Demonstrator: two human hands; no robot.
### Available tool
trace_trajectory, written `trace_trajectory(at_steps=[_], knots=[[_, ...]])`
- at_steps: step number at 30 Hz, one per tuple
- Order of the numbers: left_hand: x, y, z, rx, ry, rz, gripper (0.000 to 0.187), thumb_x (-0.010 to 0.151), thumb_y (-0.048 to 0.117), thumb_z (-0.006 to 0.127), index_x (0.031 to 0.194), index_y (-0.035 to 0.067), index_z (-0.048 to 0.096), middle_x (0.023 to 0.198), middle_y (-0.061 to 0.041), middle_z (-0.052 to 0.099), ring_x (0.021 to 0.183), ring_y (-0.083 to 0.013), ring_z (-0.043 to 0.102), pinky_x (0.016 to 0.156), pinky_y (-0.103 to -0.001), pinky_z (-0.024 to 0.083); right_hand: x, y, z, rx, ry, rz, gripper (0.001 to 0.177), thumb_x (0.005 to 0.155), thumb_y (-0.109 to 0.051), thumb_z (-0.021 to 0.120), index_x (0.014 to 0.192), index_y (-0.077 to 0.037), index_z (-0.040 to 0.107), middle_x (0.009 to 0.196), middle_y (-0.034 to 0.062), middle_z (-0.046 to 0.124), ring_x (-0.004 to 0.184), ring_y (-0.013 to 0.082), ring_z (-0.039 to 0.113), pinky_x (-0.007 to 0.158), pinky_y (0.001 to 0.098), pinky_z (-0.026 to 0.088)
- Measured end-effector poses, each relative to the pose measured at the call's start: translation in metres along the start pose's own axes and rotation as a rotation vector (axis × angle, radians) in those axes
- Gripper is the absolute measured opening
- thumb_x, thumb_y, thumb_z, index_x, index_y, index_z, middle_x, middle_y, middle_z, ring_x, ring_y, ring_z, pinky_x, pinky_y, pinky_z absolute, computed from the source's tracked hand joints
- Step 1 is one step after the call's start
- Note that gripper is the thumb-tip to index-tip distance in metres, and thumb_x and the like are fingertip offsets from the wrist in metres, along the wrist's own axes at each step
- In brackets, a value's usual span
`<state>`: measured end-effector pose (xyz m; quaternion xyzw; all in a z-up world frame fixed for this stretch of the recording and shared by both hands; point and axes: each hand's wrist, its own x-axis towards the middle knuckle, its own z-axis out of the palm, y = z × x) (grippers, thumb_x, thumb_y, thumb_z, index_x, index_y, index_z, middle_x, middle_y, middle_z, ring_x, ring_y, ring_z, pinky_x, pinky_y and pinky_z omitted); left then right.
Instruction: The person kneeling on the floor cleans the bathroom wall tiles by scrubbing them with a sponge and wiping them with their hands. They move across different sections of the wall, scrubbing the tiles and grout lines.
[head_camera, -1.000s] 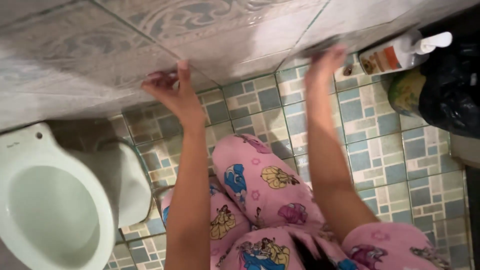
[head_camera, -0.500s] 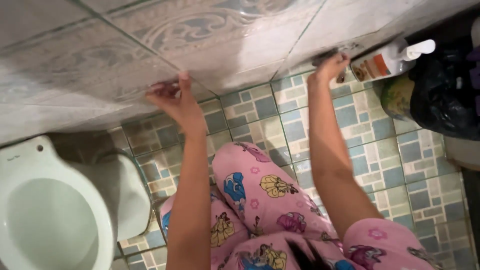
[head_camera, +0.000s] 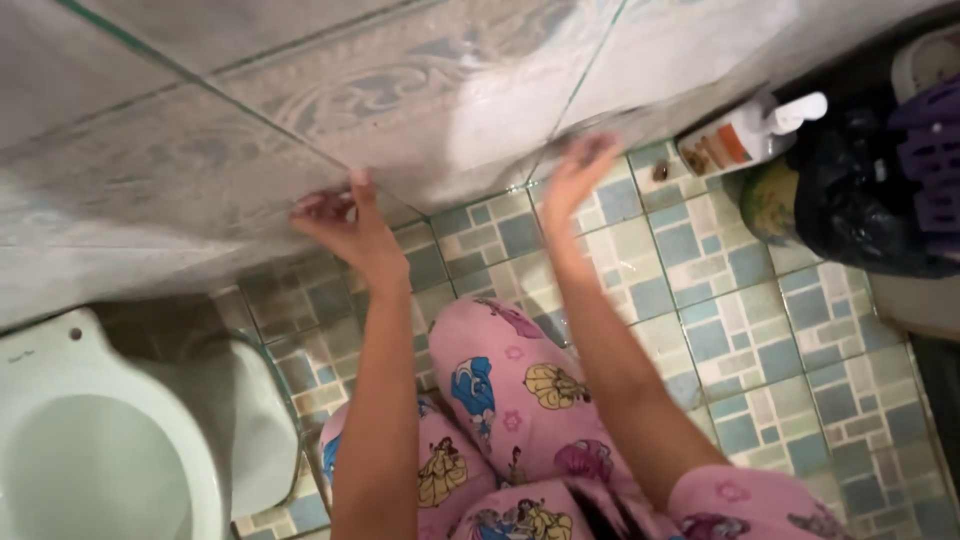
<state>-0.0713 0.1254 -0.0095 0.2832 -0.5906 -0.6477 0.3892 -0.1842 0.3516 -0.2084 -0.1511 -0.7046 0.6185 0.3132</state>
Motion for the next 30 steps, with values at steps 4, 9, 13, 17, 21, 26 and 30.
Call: trace_trajectory(at_steps=[4,9,13,17,21,26,30], knots=[[-0.002,-0.003,-0.009,-0.023,-0.034,-0.008,0.051,0.095,0.014,0.082,0.116,0.012,0.036,0.109,-0.003,0.047,0.091,-0.0135,0.049,0.078,-0.03,0.047,-0.003,-0.026,0.011,0.097,-0.033,0.06,0.045,0.105,-0.012,0.059,0.145,0.001,0.042,0.134,0.0161,0.049,0.123,0.0237,0.05,0.11,0.0366,0.042],[-0.002,-0.011,-0.02,-0.112,-0.116,-0.056,0.051,0.094,0.016,0.08,0.121,0.015,0.036,0.11,0.0,0.047,0.096,-0.0105,0.051,0.086,-0.027,0.05,0.115,-0.121,-0.008,0.393,0.206,0.085,0.04,0.108,-0.011,0.051,0.144,0.004,0.041,0.143,0.0158,0.048,0.126,0.0243,0.049,0.111,0.0381,0.04],[-0.002,-0.018,-0.023,-0.053,-0.141,-0.037,0.044,0.097,0.016,0.077,0.12,0.013,0.04,0.106,-0.003,0.054,0.096,-0.0116,0.055,0.083,-0.027,0.049,-0.03,-0.227,0.043,0.054,-0.028,-0.418,0.06,0.099,-0.015,0.075,0.147,-0.004,0.042,0.142,0.0086,0.046,0.123,0.0213,0.052,0.117,0.0362,0.042],[-0.003,-0.004,-0.013,-0.072,-0.089,0.018,0.034,0.102,0.015,0.072,0.122,0.009,0.045,0.111,-0.004,0.05,0.098,-0.0133,0.052,0.087,-0.03,0.045,-0.046,-0.274,0.043,0.047,-0.336,-0.609,0.084,0.093,-0.021,0.081,0.15,-0.011,0.02,0.143,0.0129,0.041,0.129,0.0295,0.046,0.121,0.0443,0.031],[-0.006,0.044,-0.011,-0.046,-0.059,0.213,0.031,0.103,0.014,0.069,0.126,0.004,0.051,0.117,-0.006,0.054,0.106,-0.0168,0.055,0.102,-0.033,0.046,0.055,-0.307,0.034,0.116,0.009,-0.514,0.059,0.114,-0.019,0.067,0.162,-0.011,0.033,0.157,0.0124,0.041,0.146,0.0267,0.047,0.123,0.0418,0.039],[-0.003,0.1,-0.006,0.145,-0.063,0.423,0.028,0.103,0.01,0.065,0.127,0.001,0.053,0.124,-0.013,0.057,0.118,-0.0269,0.056,0.107,-0.04,0.044,-0.061,-0.328,0.095,0.107,-0.124,-0.664,0.064,0.108,-0.014,0.07,0.16,-0.012,0.032,0.158,0.0114,0.037,0.153,0.0276,0.032,0.125,0.0415,0.028],[0.004,0.146,-0.036,0.358,-0.165,0.652,0.03,0.099,0.009,0.066,0.125,0.001,0.054,0.123,-0.017,0.059,0.116,-0.0357,0.056,0.105,-0.048,0.044,-0.01,-0.343,0.051,0.053,-0.098,-0.517,0.053,0.103,-0.011,0.065,0.151,-0.008,0.041,0.146,0.0116,0.05,0.135,0.0268,0.05,0.114,0.0416,0.043]])
